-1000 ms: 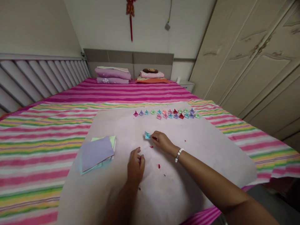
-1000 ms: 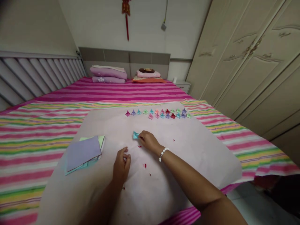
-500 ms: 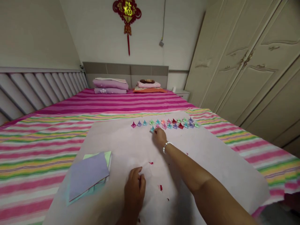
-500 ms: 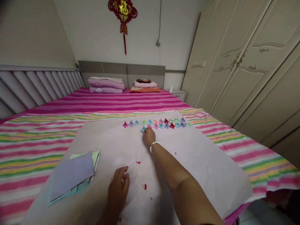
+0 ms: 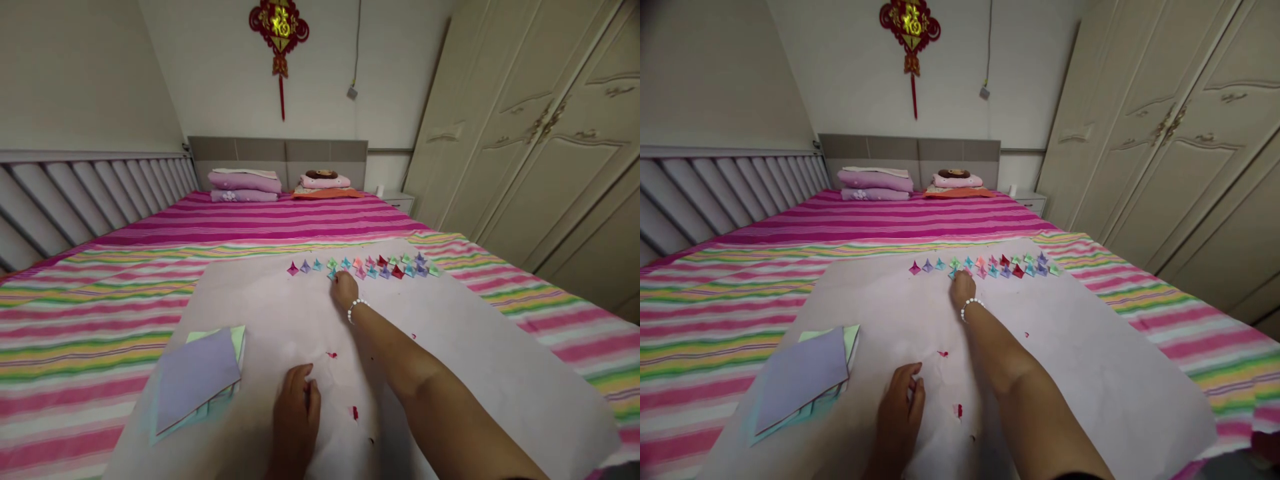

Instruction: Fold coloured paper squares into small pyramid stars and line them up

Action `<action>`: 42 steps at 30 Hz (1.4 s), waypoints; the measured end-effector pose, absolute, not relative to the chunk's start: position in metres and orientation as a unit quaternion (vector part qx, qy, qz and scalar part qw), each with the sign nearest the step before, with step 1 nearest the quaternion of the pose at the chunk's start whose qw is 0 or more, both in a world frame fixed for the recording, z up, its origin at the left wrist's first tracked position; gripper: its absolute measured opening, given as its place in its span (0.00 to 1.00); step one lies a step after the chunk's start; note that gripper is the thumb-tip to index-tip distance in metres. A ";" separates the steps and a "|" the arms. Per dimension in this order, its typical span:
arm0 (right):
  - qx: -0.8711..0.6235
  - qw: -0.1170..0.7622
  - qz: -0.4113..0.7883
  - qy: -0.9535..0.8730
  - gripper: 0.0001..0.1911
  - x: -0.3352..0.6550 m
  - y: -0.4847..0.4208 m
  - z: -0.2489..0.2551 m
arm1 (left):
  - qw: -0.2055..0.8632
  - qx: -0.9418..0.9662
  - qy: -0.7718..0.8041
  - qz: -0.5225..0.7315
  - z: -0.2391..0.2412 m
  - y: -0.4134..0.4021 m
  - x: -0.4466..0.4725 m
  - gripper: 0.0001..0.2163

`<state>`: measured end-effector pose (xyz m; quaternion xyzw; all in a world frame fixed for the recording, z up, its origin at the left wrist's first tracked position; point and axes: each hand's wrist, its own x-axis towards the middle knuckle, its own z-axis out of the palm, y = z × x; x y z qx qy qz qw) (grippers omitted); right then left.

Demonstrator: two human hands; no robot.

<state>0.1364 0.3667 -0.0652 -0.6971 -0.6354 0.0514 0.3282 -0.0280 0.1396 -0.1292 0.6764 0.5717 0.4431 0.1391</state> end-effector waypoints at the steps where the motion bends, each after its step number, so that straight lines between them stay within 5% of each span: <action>1: -0.694 0.333 0.054 -0.636 0.12 0.137 0.365 -0.064 | 0.140 0.676 0.572 0.444 -0.129 0.140 -0.028 0.10; 9: -0.639 0.400 0.103 -0.648 0.15 0.136 0.315 -0.052 | 0.137 0.672 0.566 0.458 -0.127 0.140 -0.025 0.10; 17: -0.485 0.477 0.170 -0.713 0.12 0.102 0.168 -0.080 | 0.158 0.651 0.552 0.497 -0.124 0.140 -0.025 0.10; 31: -0.540 0.391 0.063 -0.743 0.14 0.089 0.137 -0.116 | 0.081 0.644 0.577 0.496 -0.080 0.147 -0.135 0.08; 42: -0.544 0.389 0.039 -0.743 0.13 0.089 0.137 -0.116 | 0.101 0.644 0.635 0.413 -0.099 0.156 -0.214 0.25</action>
